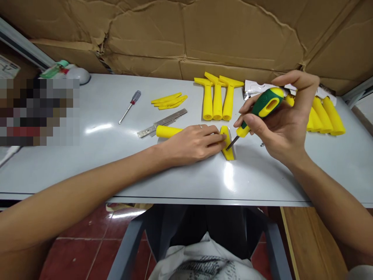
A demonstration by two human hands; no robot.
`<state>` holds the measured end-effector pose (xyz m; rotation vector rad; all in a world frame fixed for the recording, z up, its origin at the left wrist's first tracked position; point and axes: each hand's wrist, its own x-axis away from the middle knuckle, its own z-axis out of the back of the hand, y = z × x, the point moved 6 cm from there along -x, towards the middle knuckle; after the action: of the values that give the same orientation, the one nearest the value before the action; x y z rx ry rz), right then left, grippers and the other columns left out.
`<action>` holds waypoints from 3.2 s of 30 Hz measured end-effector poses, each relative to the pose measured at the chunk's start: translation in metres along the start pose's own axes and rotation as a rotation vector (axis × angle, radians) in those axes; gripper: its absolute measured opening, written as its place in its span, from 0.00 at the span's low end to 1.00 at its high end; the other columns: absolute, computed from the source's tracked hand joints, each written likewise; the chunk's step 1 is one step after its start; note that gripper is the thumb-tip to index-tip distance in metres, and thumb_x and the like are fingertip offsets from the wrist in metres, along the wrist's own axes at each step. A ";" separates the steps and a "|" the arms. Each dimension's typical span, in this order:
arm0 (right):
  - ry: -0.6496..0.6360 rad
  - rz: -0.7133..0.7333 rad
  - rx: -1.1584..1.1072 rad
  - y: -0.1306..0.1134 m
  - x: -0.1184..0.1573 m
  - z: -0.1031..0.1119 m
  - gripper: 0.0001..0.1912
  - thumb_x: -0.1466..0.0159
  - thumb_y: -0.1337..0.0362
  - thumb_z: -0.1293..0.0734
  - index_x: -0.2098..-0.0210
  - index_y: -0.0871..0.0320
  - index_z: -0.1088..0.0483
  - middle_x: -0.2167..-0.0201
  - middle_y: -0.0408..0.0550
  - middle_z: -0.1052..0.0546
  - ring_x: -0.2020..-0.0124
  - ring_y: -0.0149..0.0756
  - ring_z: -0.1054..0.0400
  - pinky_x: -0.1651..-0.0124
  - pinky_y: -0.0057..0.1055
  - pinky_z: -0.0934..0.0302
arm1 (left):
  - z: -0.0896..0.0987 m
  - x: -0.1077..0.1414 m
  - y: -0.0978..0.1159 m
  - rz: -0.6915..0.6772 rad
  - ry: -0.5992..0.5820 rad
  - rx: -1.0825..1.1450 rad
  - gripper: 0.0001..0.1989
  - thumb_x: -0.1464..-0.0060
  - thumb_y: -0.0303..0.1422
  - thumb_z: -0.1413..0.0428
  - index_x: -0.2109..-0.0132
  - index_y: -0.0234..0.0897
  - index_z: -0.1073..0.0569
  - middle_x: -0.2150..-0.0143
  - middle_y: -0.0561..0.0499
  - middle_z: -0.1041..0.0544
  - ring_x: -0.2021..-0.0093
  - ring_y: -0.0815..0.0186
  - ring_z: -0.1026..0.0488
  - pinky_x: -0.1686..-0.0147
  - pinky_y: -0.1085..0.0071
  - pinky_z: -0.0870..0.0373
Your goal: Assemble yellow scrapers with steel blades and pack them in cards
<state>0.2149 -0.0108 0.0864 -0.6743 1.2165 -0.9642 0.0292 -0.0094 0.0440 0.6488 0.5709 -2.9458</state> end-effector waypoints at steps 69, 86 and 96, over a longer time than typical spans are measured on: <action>0.022 0.376 0.071 0.022 -0.011 -0.009 0.39 0.37 0.36 0.28 0.31 0.31 0.44 0.24 0.40 0.44 0.44 0.49 0.22 0.43 0.52 0.20 | -0.015 0.011 -0.028 0.396 0.058 -0.028 0.24 0.26 0.47 0.48 0.66 0.38 0.23 0.68 0.49 0.23 0.66 0.63 0.26 0.69 0.66 0.41; 0.012 0.391 0.033 0.027 -0.015 -0.002 0.36 0.37 0.40 0.28 0.32 0.26 0.41 0.25 0.35 0.46 0.49 0.47 0.20 0.41 0.55 0.21 | -0.018 0.013 -0.029 0.427 0.048 0.016 0.26 0.27 0.51 0.49 0.65 0.38 0.22 0.67 0.48 0.22 0.65 0.62 0.25 0.68 0.65 0.39; 0.000 0.305 0.069 0.033 -0.013 -0.006 0.41 0.37 0.35 0.29 0.30 0.29 0.47 0.22 0.37 0.47 0.37 0.51 0.24 0.45 0.49 0.19 | -0.014 0.010 -0.026 0.345 -0.016 -0.111 0.24 0.26 0.49 0.50 0.65 0.38 0.23 0.68 0.49 0.22 0.65 0.63 0.24 0.70 0.65 0.40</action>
<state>0.2162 0.0166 0.0622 -0.4187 1.2381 -0.7477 0.0219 0.0202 0.0371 0.6381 0.5527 -2.5784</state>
